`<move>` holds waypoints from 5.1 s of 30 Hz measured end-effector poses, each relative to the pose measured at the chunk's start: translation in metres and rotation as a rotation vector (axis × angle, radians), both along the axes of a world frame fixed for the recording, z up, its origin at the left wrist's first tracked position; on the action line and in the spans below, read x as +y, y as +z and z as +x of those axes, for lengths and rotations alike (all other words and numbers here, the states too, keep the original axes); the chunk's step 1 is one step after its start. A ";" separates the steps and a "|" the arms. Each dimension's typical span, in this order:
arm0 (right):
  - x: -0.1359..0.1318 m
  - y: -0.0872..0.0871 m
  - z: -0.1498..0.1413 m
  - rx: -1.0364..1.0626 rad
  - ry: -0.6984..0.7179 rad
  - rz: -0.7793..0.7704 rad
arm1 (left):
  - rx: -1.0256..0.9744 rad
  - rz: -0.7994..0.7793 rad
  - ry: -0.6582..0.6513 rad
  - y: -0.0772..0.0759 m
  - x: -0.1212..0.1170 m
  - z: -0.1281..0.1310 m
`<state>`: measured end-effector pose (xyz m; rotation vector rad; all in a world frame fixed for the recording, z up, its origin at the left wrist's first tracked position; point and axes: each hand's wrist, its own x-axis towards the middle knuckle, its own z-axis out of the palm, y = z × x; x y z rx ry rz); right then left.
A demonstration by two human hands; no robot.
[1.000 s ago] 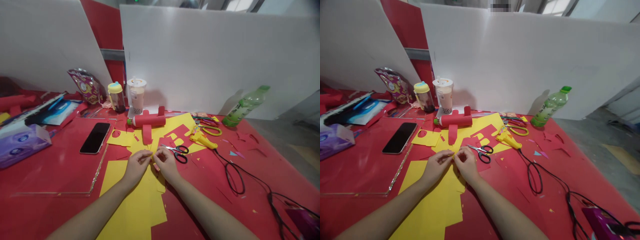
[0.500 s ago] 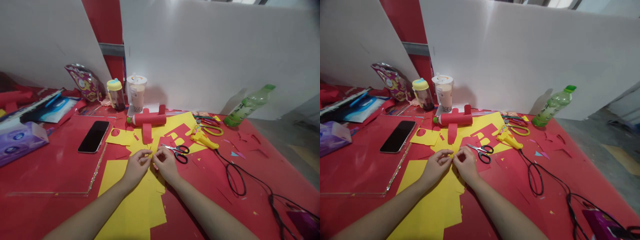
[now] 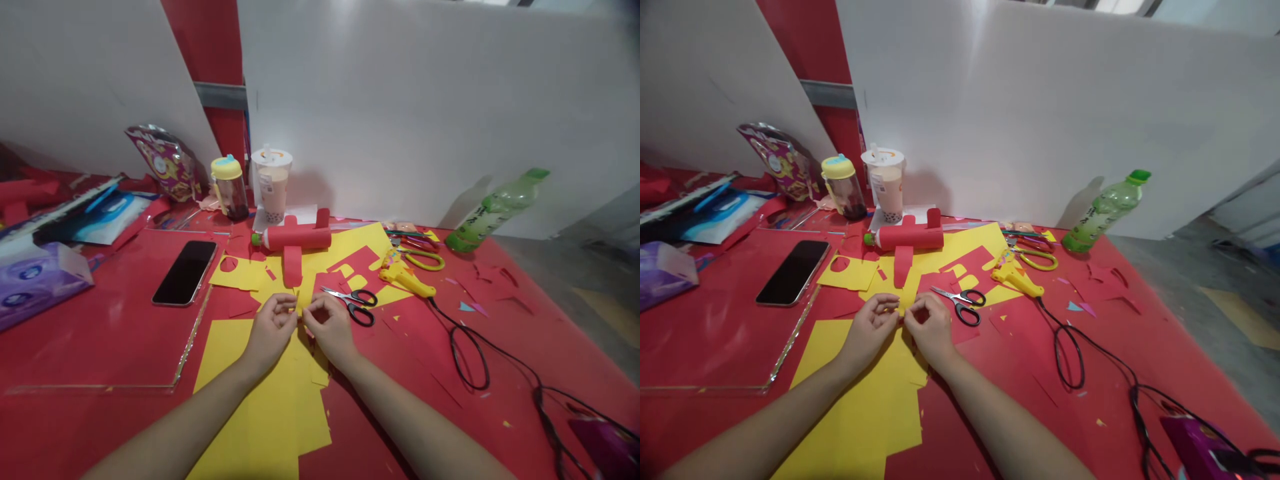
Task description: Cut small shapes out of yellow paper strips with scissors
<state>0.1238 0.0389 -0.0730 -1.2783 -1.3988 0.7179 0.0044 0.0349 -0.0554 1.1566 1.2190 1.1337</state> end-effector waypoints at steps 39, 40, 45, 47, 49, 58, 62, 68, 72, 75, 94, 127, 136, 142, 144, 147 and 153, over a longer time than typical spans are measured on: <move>0.004 0.006 0.002 0.122 0.061 -0.106 | -0.080 -0.069 0.011 -0.002 0.003 0.000; 0.005 0.007 0.003 0.130 0.047 -0.113 | -0.060 -0.098 -0.009 -0.002 0.003 0.000; 0.008 0.006 0.004 0.171 0.033 -0.139 | -0.009 -0.161 -0.088 0.000 0.002 0.000; 0.007 0.005 0.003 0.184 0.041 -0.145 | -0.022 -0.159 -0.113 0.000 0.002 0.000; 0.007 0.004 0.003 0.196 0.051 -0.152 | -0.045 -0.151 -0.146 0.000 0.002 -0.001; 0.007 0.007 0.004 0.260 0.132 -0.157 | 0.007 -0.137 -0.183 0.005 0.001 -0.002; 0.007 0.008 0.004 0.267 0.130 -0.156 | 0.000 -0.127 -0.190 0.003 0.001 -0.002; 0.007 0.007 0.004 0.250 0.124 -0.158 | 0.000 -0.132 -0.201 0.001 0.002 -0.003; 0.007 0.006 0.005 0.237 0.126 -0.158 | -0.007 -0.143 -0.200 0.001 0.002 -0.003; 0.007 0.006 0.005 0.228 0.129 -0.153 | -0.009 -0.150 -0.190 0.001 0.002 -0.003; 0.005 0.007 0.003 0.162 0.154 -0.130 | -0.050 -0.109 -0.257 0.004 0.001 -0.003; 0.015 0.059 0.082 -0.988 0.156 -0.397 | 0.340 0.025 -0.214 0.012 0.015 -0.026; 0.009 0.059 0.076 -0.843 0.108 -0.361 | 0.271 0.028 -0.227 0.011 0.014 -0.027; -0.005 0.053 0.074 -0.405 0.084 -0.339 | 0.234 0.045 -0.178 0.011 0.012 -0.026; -0.013 0.049 0.065 -0.202 0.074 -0.343 | 0.219 0.055 -0.140 0.014 0.011 -0.025; -0.029 0.043 0.043 0.075 0.130 -0.380 | 0.189 0.091 -0.089 0.020 0.010 -0.022; -0.053 0.032 0.003 0.420 0.302 -0.433 | 0.159 0.187 -0.029 0.036 0.016 -0.017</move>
